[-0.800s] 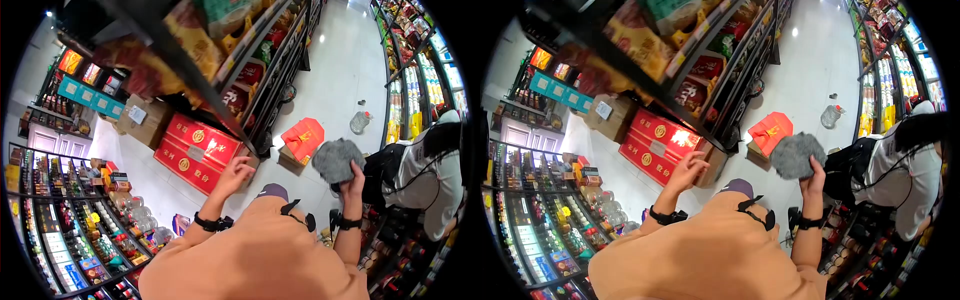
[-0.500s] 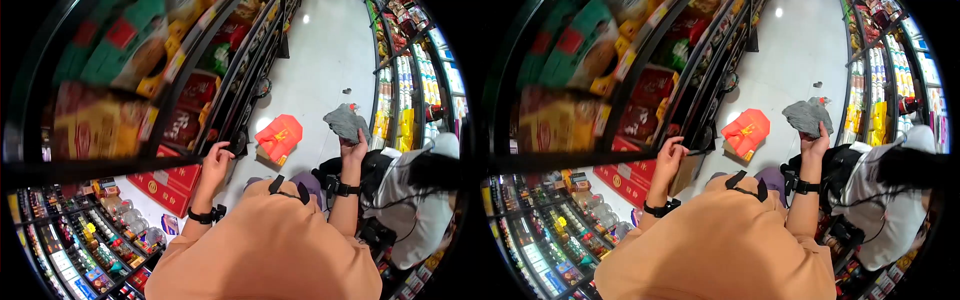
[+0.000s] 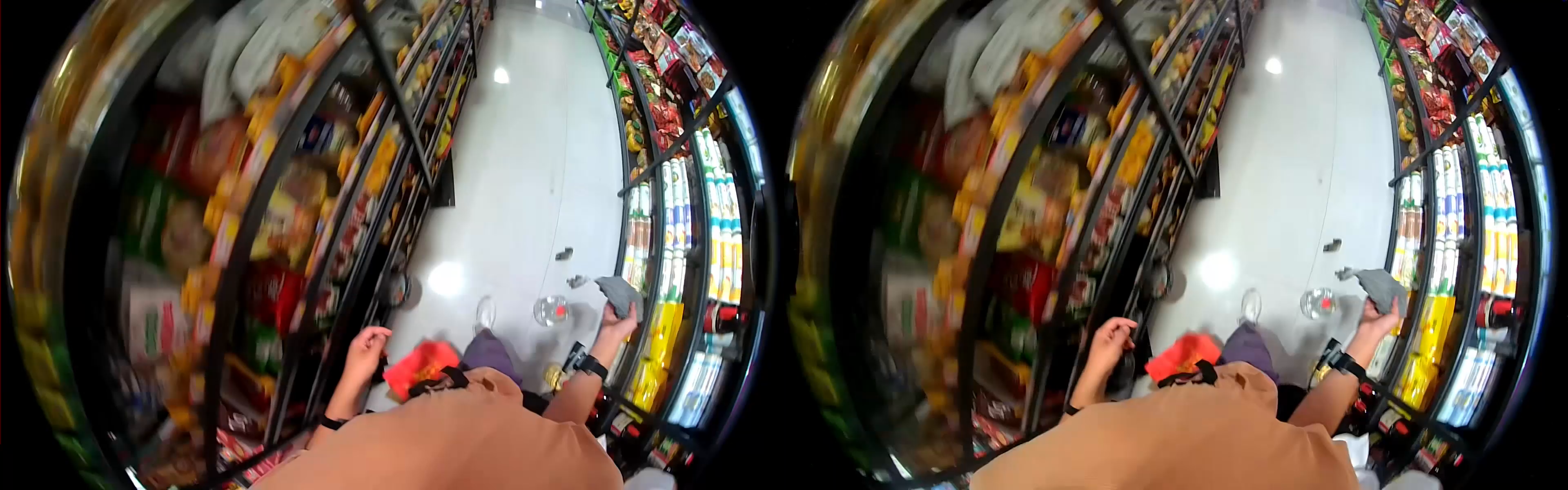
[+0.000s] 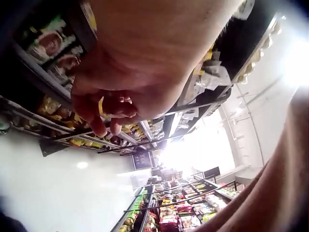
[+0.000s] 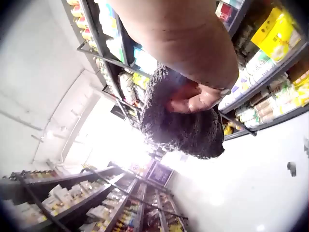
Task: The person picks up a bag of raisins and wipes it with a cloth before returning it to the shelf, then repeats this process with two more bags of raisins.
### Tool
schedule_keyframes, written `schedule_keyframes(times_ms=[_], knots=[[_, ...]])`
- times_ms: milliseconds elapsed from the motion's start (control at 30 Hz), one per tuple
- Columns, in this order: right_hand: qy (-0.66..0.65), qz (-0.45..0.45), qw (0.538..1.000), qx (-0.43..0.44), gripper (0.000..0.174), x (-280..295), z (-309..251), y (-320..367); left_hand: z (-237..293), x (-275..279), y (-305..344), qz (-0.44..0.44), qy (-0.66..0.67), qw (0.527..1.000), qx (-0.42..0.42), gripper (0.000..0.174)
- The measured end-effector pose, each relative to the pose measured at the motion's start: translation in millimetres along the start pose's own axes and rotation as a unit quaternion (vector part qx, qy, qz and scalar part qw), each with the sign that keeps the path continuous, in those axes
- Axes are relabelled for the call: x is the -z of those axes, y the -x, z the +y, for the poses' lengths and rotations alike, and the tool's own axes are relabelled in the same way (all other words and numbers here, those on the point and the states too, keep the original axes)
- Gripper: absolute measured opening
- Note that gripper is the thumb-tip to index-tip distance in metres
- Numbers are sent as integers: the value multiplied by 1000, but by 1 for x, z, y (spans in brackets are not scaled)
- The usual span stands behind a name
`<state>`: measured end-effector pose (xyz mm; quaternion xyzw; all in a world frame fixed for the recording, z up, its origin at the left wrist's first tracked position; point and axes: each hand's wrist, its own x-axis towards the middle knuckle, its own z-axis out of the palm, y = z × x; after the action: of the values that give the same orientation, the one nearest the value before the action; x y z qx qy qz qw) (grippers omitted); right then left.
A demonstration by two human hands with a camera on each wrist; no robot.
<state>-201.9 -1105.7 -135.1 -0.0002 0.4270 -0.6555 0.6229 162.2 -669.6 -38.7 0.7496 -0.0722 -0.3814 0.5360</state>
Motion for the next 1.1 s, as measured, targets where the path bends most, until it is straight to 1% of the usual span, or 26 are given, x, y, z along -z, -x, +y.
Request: schedule_keyframes(times_ms=[33, 100, 167, 200, 233, 267, 300, 333, 367, 400, 433, 500, 533, 567, 633, 667, 700, 767, 800, 833, 900, 933, 967, 1000, 1033, 1100], knots=[[3, 0, 1000, 0, 41, -25, -12, -18, 33, -22, -22, -18, -44, 998, -35, 15], [12, -37, 998, 43, 40, -79, -29, -52, 98, -61, -53, -60, -98, 990, -84, 18], [33, -44, 997, 58, 40, -156, -25, -56, 154, -82, -79, -117, -102, 987, -44, 20], [49, -43, 996, 64, 41, -192, -26, -59, 165, -89, -97, -114, -90, 988, -58, 21], [58, -68, 995, 45, 44, -208, -23, -85, 186, -97, -111, -91, -79, 991, -53, 20], [55, -83, 995, 27, 47, -245, -18, -78, 186, -99, -134, -81, -74, 988, -112, 19], [65, -41, 997, 16, 46, -307, -11, -37, 190, -102, -159, -54, -80, 991, -95, 17], [41, -69, 997, 14, 46, -345, -5, -23, 195, -108, -182, -39, -40, 994, -98, 16], [58, -24, 996, 56, 46, -370, 3, -40, 205, -113, -206, -30, -40, 996, -67, 17], [56, -81, 993, 65, 46, -370, 6, -84, 216, -122, -234, -24, -46, 994, -95, 17], [4, -123, 989, 84, 47, -389, 11, -105, 229, -131, -262, -41, -37, 993, -104, 17], [-2, -129, 982, 136, 49, -424, 19, -147, 262, -158, -328, -62, -42, 990, -123, 18], [-14, -167, 978, 121, 50, -449, 20, -156, 273, -172, -370, -84, -43, 987, -130, 18], [-31, -162, 981, 100, 50, -473, 16, -162, 289, -190, -411, -100, -46, 984, -142, 17], [-12, -128, 977, 170, 51, -517, 1, -182, 343, -238, -485, -159, -10, 969, -186, 17], [-53, -120, 981, 141, 49, -535, -1, -192, 358, -259, -536, -172, -24, 967, -187, 17], [-96, -154, 972, 150, 47, -566, 4, -187, 376, -288, -580, -184, -25, 964, -188, 17], [-90, -95, 972, 194, 48, -596, 4, -221, 460, -341, -627, -237, 22, 965, -114, 17], [-71, -105, 975, 184, 49, -618, 7, -226, 495, -366, -651, -268, 36, 954, -127, 16], [-52, -104, 980, 164, 50, -628, 18, -235, 509, -392, -677, -271, 40, 953, -128, 16], [-35, -130, 978, 162, 51, -656, 15, -274, 574, -440, -714, -325, -2, 926, -195, 16], [-39, -124, 976, 173, 52, -674, 15, -294, 601, -461, -736, -352, -29, 911, -213, 17], [-44, -119, 974, 186, 53, -695, 16, -315, 618, -482, -764, -351, -35, 910, -217, 17], [-50, -118, 970, 204, 53, -717, 21, -339, 632, -504, -795, -378, -37, 898, -221, 17], [-57, -95, 970, 217, 58, -741, 27, -365, 639, -527, -823, -407, -38, 886, -219, 18], [-77, -46, 966, 241, 58, -776, 44, -450, 632, -567, -900, -420, -39, 885, -198, 19]])
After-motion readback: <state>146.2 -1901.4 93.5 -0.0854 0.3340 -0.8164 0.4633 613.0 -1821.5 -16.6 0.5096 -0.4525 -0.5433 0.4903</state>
